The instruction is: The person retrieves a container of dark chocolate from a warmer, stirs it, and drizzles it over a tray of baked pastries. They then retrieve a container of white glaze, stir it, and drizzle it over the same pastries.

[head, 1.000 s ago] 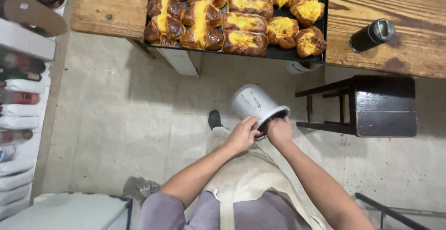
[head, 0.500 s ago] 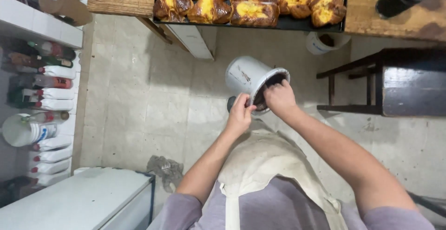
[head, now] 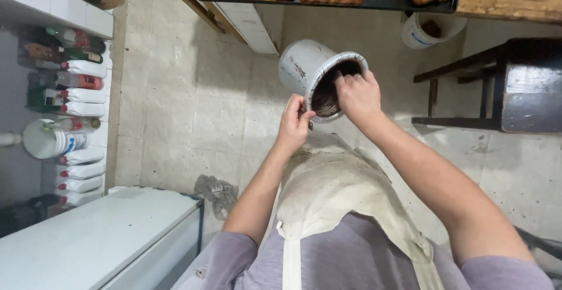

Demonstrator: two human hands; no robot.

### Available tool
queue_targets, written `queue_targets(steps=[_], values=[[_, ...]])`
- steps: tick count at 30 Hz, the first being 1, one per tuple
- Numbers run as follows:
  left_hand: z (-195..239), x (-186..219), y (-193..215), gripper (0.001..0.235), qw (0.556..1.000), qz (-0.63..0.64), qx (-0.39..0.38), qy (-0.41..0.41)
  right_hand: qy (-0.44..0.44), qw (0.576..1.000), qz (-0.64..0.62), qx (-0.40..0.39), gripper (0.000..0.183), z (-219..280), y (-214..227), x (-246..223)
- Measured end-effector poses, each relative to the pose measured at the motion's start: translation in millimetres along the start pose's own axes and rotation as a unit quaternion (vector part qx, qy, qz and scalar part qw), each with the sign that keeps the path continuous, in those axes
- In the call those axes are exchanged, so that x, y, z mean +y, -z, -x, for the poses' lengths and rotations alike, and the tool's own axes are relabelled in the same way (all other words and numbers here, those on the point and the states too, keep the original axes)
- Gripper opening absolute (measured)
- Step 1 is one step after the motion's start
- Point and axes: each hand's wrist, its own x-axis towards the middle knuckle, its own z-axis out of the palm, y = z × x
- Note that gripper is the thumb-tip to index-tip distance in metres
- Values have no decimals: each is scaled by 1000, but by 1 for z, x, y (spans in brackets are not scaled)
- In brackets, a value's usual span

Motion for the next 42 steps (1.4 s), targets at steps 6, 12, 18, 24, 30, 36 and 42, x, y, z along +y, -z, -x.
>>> queue_targets(steps=[6, 12, 18, 24, 30, 36, 42], values=[[11, 0, 18, 15, 999, 41, -15, 8, -3, 997, 0, 82, 10, -4, 4, -17], [22, -2, 23, 14, 998, 53, 12, 8, -20, 996, -29, 83, 11, -1, 2, -39], [23, 0, 29, 18, 999, 33, 20, -14, -43, 994, -78, 66, 11, -3, 9, -55], [21, 15, 34, 21, 999, -10, 26, -37, -69, 993, -73, 58, 16, -9, 11, -60], [29, 18, 36, 25, 997, -61, 22, -48, -112, 978, -144, -98, 18, -19, 25, -56], [39, 11, 19, 23, 994, -95, -20, -39, -166, 942, -230, -181, 23, -8, 3, -57], [49, 13, 1, 20, 994, -101, -50, -4, -92, 971, -170, -142, 22, 22, -39, -47]])
